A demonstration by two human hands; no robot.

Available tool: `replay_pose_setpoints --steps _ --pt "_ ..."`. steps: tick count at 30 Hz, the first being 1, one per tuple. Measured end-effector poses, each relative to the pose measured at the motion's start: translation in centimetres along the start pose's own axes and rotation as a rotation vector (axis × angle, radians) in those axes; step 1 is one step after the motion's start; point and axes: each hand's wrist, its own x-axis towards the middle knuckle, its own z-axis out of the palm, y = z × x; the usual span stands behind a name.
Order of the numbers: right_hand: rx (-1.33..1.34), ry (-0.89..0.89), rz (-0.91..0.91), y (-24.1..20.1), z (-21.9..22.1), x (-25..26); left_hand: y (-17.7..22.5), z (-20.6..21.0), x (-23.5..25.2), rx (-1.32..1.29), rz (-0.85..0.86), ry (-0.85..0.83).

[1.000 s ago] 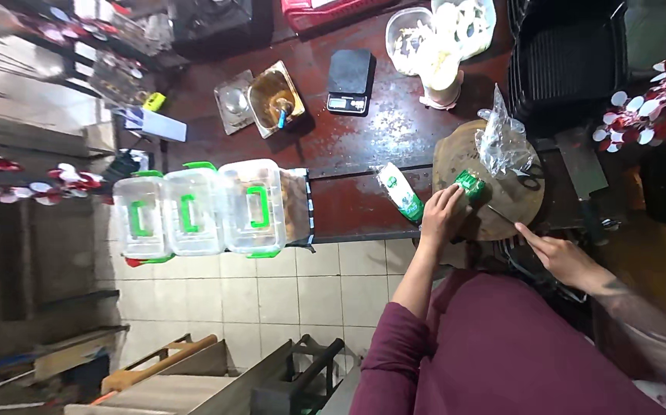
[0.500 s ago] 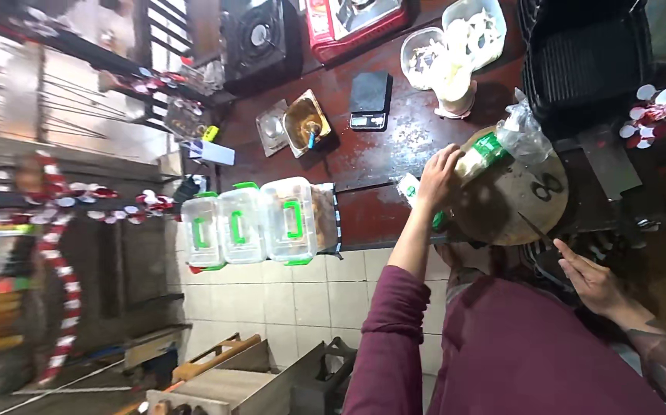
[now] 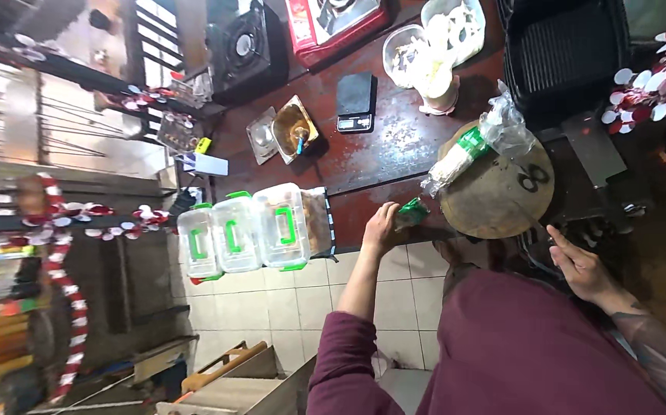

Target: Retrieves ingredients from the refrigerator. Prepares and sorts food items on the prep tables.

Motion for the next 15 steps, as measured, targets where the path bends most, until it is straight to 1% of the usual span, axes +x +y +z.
replay_pose_setpoints --steps 2,3,5,8,11,13,15 --pt "0.010 0.019 0.004 -0.6 -0.2 0.3 4.5 0.6 -0.1 -0.126 -0.050 0.130" --pt "0.011 0.027 0.000 -1.0 -0.3 0.5 7.2 0.9 0.4 -0.177 -0.079 0.158" --pt "-0.004 0.034 -0.028 -1.7 -0.3 1.1 12.0 1.5 1.7 -0.256 -0.140 0.135" --pt "-0.139 -0.031 -0.035 -2.9 -0.6 2.9 17.3 2.9 4.1 -0.334 -0.110 0.080" --pt "-0.243 -0.157 0.018 -2.6 -1.1 4.6 19.3 5.3 5.9 -0.329 -0.050 0.047" --pt "-0.289 -0.225 0.053 -2.1 -1.3 5.3 19.5 7.0 6.2 -0.289 -0.008 0.095" --pt "-0.325 -0.271 0.062 -1.6 -1.5 5.6 19.4 7.6 5.9 -0.233 0.020 0.156"
